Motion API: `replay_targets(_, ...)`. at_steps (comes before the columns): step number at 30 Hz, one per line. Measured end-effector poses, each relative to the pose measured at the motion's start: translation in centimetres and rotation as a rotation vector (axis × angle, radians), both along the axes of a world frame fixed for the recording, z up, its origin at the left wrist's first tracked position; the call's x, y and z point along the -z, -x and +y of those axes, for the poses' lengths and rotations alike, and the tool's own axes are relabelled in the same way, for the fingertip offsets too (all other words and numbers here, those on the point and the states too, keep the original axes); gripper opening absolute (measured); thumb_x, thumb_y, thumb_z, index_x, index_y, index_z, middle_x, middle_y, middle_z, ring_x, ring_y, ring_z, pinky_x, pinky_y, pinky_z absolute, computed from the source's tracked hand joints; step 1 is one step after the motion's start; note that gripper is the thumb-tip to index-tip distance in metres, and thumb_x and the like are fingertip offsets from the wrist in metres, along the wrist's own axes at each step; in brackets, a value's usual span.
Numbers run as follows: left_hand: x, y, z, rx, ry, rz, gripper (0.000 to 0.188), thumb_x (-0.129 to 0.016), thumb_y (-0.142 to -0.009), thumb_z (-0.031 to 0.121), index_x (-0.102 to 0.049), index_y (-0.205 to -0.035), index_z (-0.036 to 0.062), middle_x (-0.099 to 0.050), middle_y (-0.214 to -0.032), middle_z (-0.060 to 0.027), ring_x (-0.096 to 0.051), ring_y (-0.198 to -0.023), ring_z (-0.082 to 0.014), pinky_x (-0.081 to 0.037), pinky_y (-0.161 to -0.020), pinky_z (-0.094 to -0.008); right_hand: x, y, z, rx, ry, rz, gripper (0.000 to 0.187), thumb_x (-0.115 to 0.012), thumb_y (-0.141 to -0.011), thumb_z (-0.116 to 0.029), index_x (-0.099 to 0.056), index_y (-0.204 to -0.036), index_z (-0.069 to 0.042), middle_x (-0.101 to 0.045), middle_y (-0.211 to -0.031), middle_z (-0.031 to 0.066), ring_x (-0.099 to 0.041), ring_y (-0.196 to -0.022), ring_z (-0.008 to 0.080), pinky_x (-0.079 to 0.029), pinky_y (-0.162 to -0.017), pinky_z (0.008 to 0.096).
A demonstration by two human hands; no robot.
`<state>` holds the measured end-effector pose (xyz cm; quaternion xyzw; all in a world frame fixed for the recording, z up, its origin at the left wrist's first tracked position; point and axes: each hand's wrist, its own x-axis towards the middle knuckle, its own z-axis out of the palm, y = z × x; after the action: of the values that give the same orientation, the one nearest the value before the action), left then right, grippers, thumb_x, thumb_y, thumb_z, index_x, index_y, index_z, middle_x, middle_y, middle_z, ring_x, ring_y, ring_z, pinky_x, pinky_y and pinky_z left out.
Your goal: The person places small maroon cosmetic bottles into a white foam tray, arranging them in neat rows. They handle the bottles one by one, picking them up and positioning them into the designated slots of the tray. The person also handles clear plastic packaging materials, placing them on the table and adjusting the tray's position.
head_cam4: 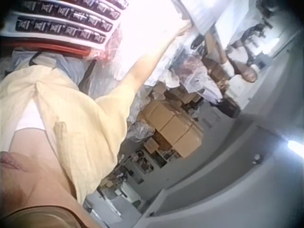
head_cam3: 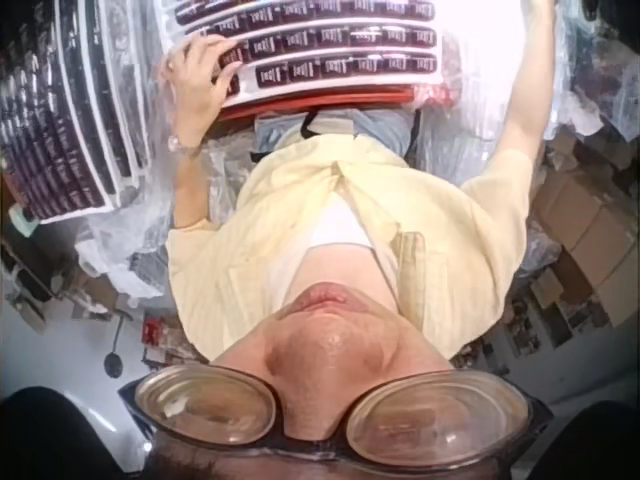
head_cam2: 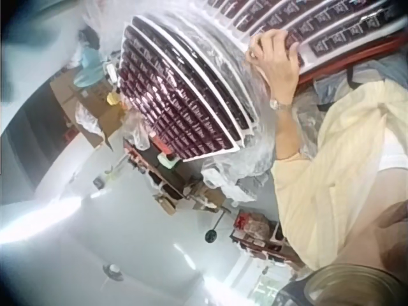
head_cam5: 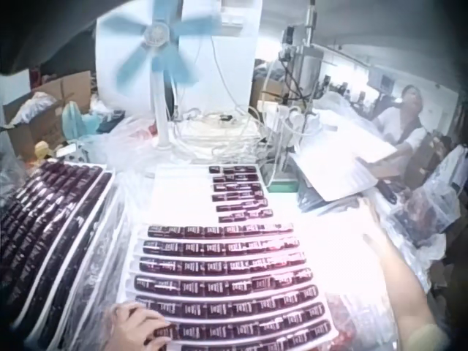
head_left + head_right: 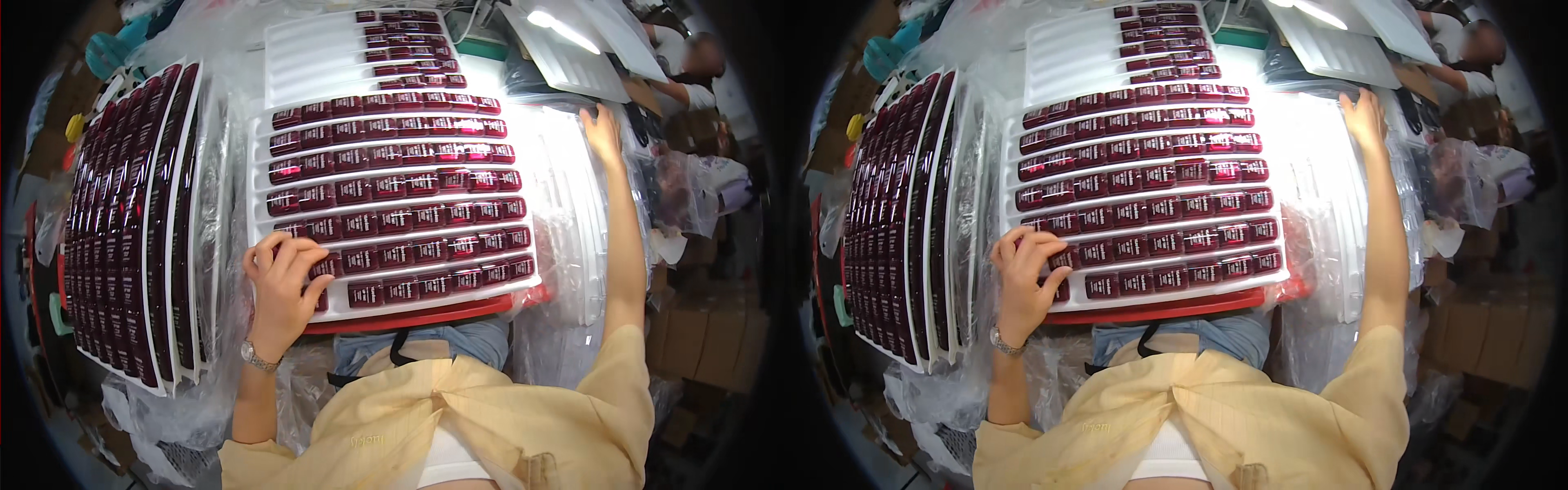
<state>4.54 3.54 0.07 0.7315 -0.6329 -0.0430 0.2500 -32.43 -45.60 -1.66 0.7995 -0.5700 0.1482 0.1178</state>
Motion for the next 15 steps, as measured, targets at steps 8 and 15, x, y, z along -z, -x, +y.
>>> replay_targets(8, 0.2, -2.7, 3.4, -0.411, 0.054, 0.129, 0.046, -0.076, -0.067, 0.003, -0.062, -0.110, 0.0029, -0.053, -0.106, -0.0090, -0.048, -0.097, -0.0252, -0.041, -0.084, -0.0341, 1.1, -0.5, 1.6, -0.335, 0.054, 0.056, 0.020, -0.062, -0.084, -0.024, -0.058, -0.090, -0.006, -0.058, -0.093, 0.0148, -0.057, -0.089, 0.0348, -0.044, -0.076, 0.0446)
replay_targets(15, 0.0, -1.5, 2.2, -0.273, 0.219, 0.349, 0.038, -0.075, -0.070, 0.004, -0.062, -0.106, 0.0038, -0.060, -0.097, -0.0097, -0.057, -0.088, -0.0228, -0.046, -0.076, -0.0313, -2.6, -4.4, 7.0, -0.400, -0.264, -0.964, 0.016, -0.056, -0.091, -0.021, -0.062, -0.094, -0.006, -0.055, -0.068, -0.0008, -0.049, -0.060, 0.0100, -0.039, -0.057, 0.0249)
